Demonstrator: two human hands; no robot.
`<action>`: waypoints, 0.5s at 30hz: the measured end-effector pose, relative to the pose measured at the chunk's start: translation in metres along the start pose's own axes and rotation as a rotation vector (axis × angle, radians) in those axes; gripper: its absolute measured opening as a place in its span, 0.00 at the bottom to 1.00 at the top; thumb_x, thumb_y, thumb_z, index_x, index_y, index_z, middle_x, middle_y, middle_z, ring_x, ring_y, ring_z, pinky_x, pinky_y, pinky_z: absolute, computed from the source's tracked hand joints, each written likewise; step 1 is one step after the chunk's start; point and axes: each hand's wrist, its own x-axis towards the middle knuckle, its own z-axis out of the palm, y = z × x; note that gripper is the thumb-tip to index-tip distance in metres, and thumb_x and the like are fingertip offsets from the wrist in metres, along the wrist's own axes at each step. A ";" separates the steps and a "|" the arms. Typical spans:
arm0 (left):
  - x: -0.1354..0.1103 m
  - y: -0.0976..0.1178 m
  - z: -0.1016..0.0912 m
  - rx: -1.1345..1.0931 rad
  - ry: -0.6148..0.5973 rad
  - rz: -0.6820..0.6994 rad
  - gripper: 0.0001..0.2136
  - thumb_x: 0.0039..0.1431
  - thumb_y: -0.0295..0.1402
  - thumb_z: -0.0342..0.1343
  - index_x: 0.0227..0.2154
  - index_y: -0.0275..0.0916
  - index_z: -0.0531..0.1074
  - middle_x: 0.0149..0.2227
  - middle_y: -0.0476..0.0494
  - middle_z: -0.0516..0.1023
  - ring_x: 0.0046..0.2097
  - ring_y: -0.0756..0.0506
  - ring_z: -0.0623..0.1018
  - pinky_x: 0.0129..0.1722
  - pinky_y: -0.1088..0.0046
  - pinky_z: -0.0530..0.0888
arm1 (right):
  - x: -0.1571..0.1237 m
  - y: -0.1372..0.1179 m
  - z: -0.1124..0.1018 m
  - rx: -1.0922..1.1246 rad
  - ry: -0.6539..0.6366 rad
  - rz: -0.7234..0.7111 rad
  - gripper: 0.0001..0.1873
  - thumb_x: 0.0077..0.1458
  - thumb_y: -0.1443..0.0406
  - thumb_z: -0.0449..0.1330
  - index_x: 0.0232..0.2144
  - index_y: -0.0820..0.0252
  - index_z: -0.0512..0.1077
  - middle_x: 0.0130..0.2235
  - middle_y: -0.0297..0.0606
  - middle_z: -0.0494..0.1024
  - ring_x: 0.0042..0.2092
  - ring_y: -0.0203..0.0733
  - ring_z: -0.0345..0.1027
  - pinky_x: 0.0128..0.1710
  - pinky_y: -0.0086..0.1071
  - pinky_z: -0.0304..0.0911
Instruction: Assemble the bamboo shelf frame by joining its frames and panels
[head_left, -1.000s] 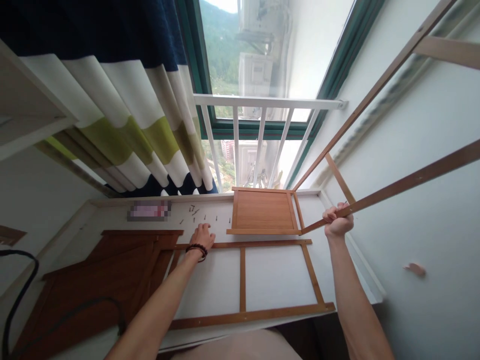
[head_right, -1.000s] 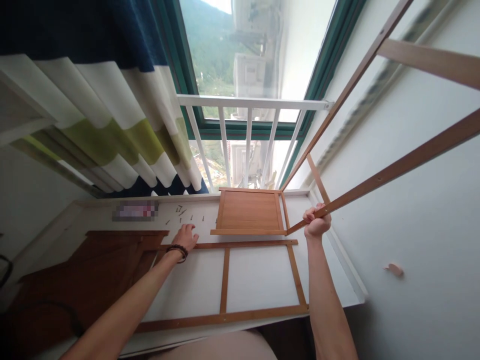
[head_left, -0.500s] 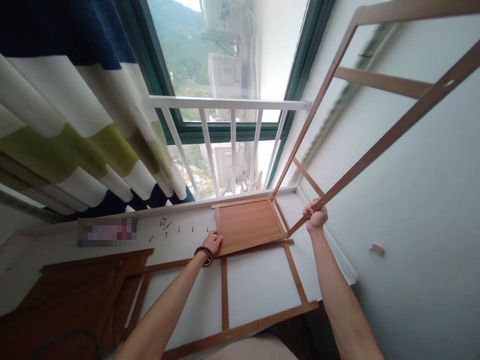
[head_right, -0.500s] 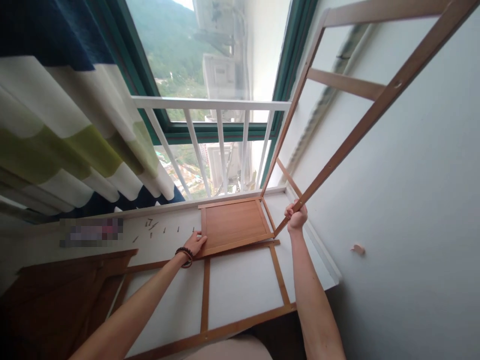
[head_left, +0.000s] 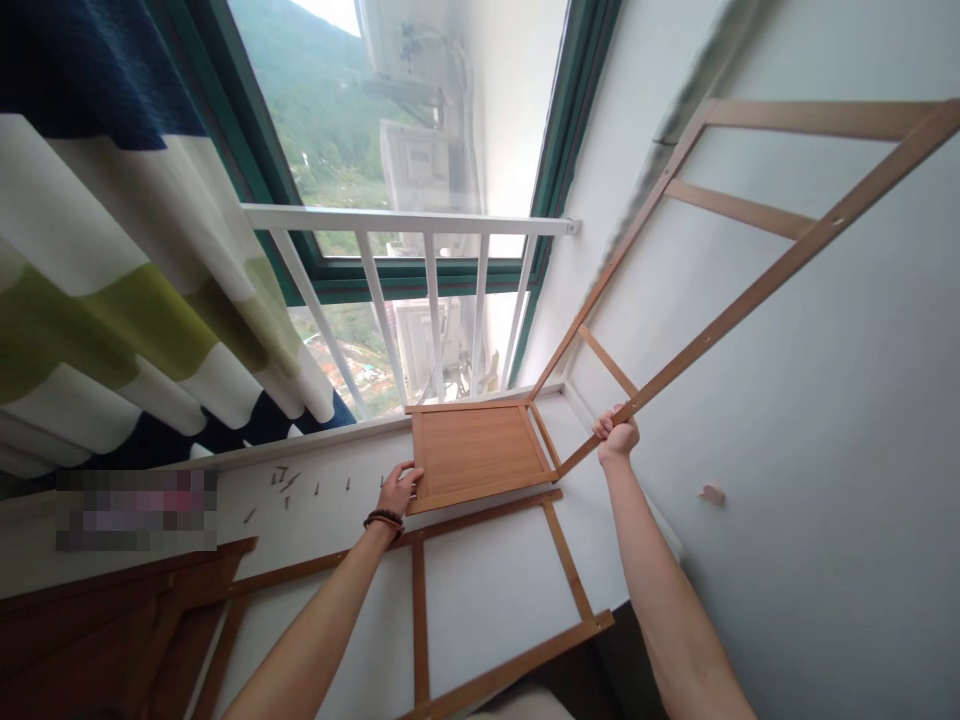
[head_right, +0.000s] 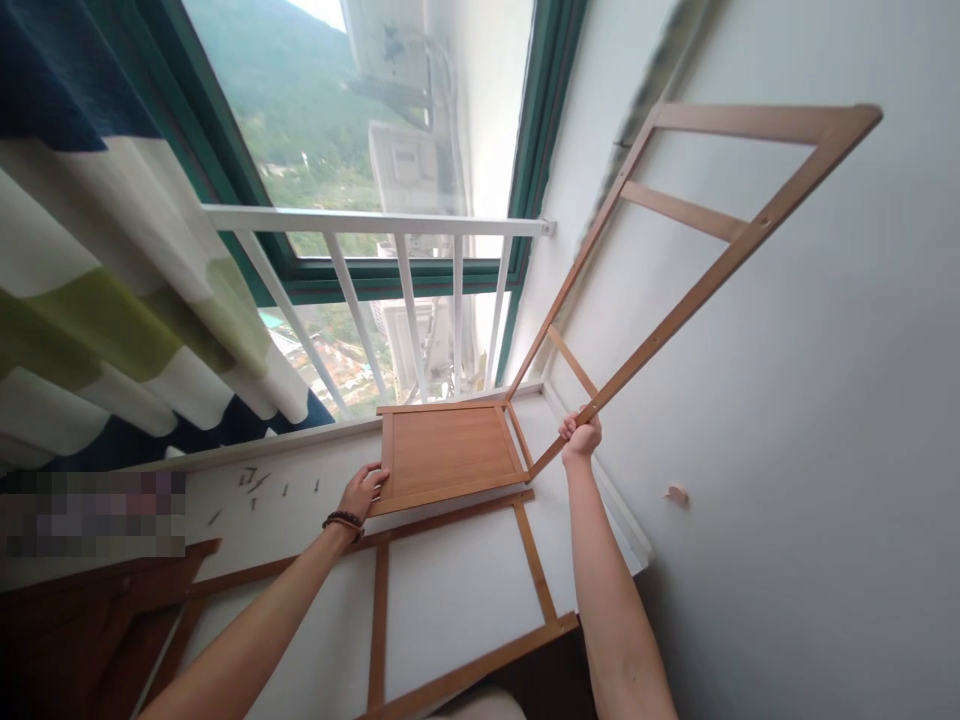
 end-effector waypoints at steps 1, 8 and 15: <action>0.001 0.004 0.000 -0.048 -0.010 -0.005 0.14 0.41 0.37 0.55 0.33 0.38 0.66 0.24 0.49 0.73 0.23 0.49 0.74 0.22 0.76 0.66 | 0.001 0.000 -0.002 0.003 0.012 0.003 0.05 0.47 0.65 0.45 0.22 0.57 0.52 0.10 0.21 0.50 0.12 0.26 0.38 0.12 0.22 0.37; 0.005 0.030 -0.012 -0.206 -0.163 -0.039 0.12 0.36 0.35 0.58 0.25 0.38 0.63 0.21 0.54 0.70 0.22 0.52 0.71 0.20 0.79 0.64 | 0.002 0.002 -0.009 -0.008 0.077 0.005 0.05 0.48 0.65 0.44 0.22 0.57 0.52 0.11 0.21 0.50 0.12 0.27 0.41 0.12 0.22 0.41; -0.002 0.020 -0.020 -0.209 -0.273 -0.082 0.12 0.40 0.40 0.57 0.24 0.37 0.66 0.23 0.49 0.73 0.26 0.49 0.73 0.23 0.76 0.66 | 0.001 0.005 -0.010 -0.075 0.205 -0.025 0.07 0.50 0.66 0.43 0.22 0.58 0.55 0.14 0.28 0.64 0.17 0.31 0.60 0.19 0.26 0.60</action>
